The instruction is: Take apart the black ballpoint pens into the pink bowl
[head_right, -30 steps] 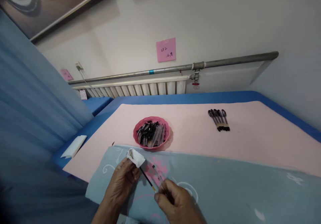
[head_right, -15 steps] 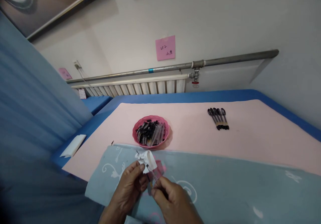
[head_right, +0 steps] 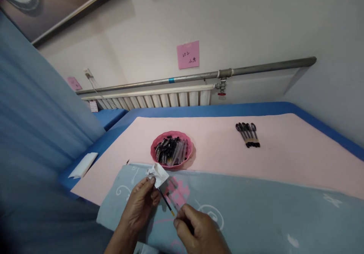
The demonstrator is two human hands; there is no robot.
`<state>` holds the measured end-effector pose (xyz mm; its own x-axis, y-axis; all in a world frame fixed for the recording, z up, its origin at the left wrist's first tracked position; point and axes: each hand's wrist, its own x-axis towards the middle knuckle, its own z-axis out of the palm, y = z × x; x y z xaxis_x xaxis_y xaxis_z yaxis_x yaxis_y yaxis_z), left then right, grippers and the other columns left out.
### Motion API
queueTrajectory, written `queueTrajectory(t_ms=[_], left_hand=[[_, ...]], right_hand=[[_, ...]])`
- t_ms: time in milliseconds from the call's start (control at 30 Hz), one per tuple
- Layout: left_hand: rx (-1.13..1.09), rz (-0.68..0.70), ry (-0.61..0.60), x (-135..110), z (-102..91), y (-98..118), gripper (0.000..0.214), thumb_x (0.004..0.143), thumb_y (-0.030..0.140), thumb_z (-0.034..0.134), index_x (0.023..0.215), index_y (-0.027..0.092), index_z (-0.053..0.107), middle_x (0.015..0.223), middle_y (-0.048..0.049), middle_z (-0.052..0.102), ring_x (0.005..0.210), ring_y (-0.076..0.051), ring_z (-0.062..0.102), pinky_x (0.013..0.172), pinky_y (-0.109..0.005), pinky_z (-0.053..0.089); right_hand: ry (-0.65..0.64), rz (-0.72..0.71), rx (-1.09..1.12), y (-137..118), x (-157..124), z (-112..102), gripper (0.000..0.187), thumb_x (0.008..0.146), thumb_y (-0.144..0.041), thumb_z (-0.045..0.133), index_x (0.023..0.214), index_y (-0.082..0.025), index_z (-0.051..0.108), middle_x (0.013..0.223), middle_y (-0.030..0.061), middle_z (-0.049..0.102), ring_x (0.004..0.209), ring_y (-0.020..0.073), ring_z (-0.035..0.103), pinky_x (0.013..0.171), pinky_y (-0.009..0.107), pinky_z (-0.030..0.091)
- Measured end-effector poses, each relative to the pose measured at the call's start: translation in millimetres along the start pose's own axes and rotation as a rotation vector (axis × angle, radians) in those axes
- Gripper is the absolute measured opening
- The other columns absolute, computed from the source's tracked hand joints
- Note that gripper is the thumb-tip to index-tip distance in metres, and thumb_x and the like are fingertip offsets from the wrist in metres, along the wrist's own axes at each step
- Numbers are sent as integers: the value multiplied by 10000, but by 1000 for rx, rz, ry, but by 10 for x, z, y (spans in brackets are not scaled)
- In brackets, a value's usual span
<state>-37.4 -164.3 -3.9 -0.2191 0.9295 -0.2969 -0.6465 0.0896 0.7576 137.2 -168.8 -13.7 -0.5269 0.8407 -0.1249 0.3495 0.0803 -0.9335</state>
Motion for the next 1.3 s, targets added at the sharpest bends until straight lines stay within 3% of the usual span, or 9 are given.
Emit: queueTrajectory(t_ms=[167,333,400,500,567,767,900,1067,1300], left_hand=[[48,53,39,31,-54,-26,315,667,330,762,689,154,502,495,88,397,421,-47,383,401,-183,307],[79,58,47,23,-63,-31,314,692,347,741,685,161,487,492,87,404,407,-44,378,389,-178,301],[55,72,25,10,-44,-32,315,698,352,736,686,164,484,497,88,400,407,-42,379,392,-176,305],[19,102,8,1,-10,-26,320,694,356,739,684,166,481,492,99,378,387,-29,343,382,-167,290],[37,136,36,6,3,-20,322,691,365,740,683,164,488,490,98,388,384,-27,339,382,-165,294],[117,189,138,37,-16,-40,343,680,415,733,677,173,490,460,91,410,384,-46,359,379,-178,317],[80,183,165,45,-34,-60,356,659,410,750,692,170,490,475,94,411,393,-39,355,379,-168,303],[77,180,179,51,-41,-57,368,648,416,757,700,176,482,464,100,396,388,-42,351,375,-171,304],[73,173,210,47,-48,-64,386,623,411,774,696,177,476,469,101,400,389,-40,357,371,-165,294]], right_hand=[[37,-2,-85,34,-38,-2,176,783,-284,443,623,-221,405,537,-59,371,522,116,380,513,224,278],[146,-67,-119,32,-70,20,211,807,-347,465,638,-222,445,602,-26,479,583,137,447,564,244,308],[82,10,50,30,-54,23,233,810,-375,444,635,-222,426,581,-37,435,556,125,423,545,236,309],[-144,268,400,45,-4,37,224,801,-412,384,659,-239,367,520,-80,306,410,90,248,419,218,213],[-183,319,468,54,25,52,233,809,-429,371,674,-239,377,514,-88,294,389,80,193,393,215,173],[156,-59,-28,57,6,86,161,800,-331,533,691,-215,508,580,-52,478,561,111,460,548,214,359],[271,-288,-335,139,-29,87,54,846,-255,510,819,-234,552,711,-13,620,629,137,568,565,223,410],[283,-592,-576,198,-42,41,190,888,-137,380,962,-221,534,791,28,633,693,149,617,594,223,459],[338,-659,-663,144,-40,27,210,938,-179,317,975,-196,523,746,31,624,629,145,611,556,222,459]])
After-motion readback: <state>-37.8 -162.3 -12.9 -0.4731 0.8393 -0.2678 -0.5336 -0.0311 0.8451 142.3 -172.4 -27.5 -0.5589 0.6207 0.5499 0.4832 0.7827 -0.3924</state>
